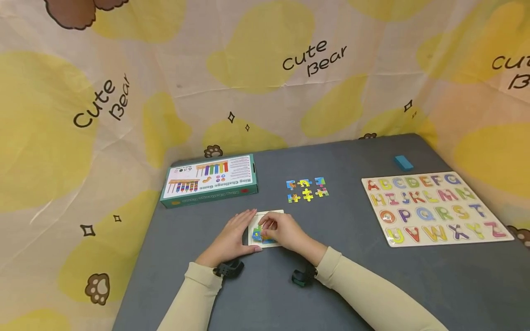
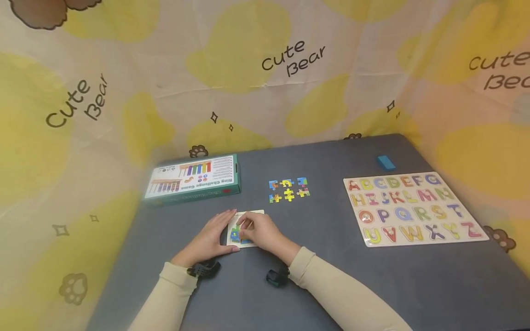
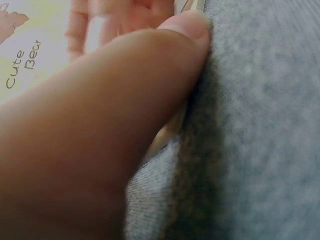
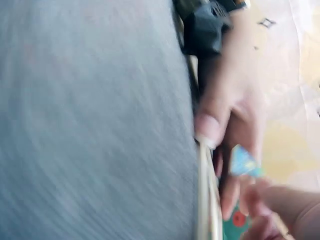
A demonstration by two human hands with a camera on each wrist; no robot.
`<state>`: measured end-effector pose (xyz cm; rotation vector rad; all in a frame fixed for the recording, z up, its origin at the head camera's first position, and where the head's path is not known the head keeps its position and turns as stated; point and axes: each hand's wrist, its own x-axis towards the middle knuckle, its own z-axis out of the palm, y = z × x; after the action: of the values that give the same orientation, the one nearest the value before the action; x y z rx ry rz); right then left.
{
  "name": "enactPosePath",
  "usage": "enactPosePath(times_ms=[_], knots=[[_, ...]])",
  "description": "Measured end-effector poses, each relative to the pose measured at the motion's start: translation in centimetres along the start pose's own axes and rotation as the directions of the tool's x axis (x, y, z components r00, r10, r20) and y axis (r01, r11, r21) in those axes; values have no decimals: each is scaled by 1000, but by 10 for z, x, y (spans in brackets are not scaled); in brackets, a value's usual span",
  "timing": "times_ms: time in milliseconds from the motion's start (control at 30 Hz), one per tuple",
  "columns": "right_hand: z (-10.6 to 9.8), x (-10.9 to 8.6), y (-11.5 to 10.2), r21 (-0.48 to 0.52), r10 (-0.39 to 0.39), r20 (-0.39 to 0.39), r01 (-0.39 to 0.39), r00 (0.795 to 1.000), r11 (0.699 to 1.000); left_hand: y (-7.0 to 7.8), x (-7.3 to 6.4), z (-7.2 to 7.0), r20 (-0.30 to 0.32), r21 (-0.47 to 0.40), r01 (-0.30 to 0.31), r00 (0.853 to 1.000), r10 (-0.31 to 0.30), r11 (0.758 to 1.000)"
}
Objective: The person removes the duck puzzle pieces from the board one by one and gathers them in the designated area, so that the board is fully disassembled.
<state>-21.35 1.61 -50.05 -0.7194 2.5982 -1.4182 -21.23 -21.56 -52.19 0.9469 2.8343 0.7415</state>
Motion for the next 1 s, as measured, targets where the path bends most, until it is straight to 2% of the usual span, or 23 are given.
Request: enactPosePath(times_ms=[100, 200, 300, 433, 533, 633, 700, 900, 1000], knots=[[-14, 0, 3, 107, 40, -35, -36, 999, 994, 1, 2, 1, 6, 3, 2, 1000, -2, 1000], [-34, 1, 13, 125, 104, -90, -92, 991, 988, 2, 4, 2, 7, 6, 3, 1000, -3, 1000], [-56, 0, 29, 45, 144, -129, -139, 981, 989, 3, 6, 4, 12, 8, 8, 1000, -8, 1000], [-77, -6, 44, -134, 182, -126, -198, 975, 971, 1, 6, 5, 13, 16, 0, 1000, 0, 1000], [-81, -11, 45, -284, 215, -107, -237, 971, 929, -1, 6, 4, 11, 15, -4, 1000, 4, 1000], [-79, -13, 43, -384, 229, -92, -247, 969, 890, 0, 7, 1, 5, 8, -8, 1000, 8, 1000], [-77, -13, 42, -392, 228, -86, -243, 970, 887, 0, 7, 0, -1, 2, -18, 1000, 18, 1000], [-71, -9, 43, -371, 196, -80, -211, 977, 904, -4, 1, 0, 4, 16, -14, 1000, 14, 1000], [-71, -7, 43, -389, 196, -94, -217, 976, 895, -4, 2, 2, -8, 9, -22, 1000, 22, 1000]])
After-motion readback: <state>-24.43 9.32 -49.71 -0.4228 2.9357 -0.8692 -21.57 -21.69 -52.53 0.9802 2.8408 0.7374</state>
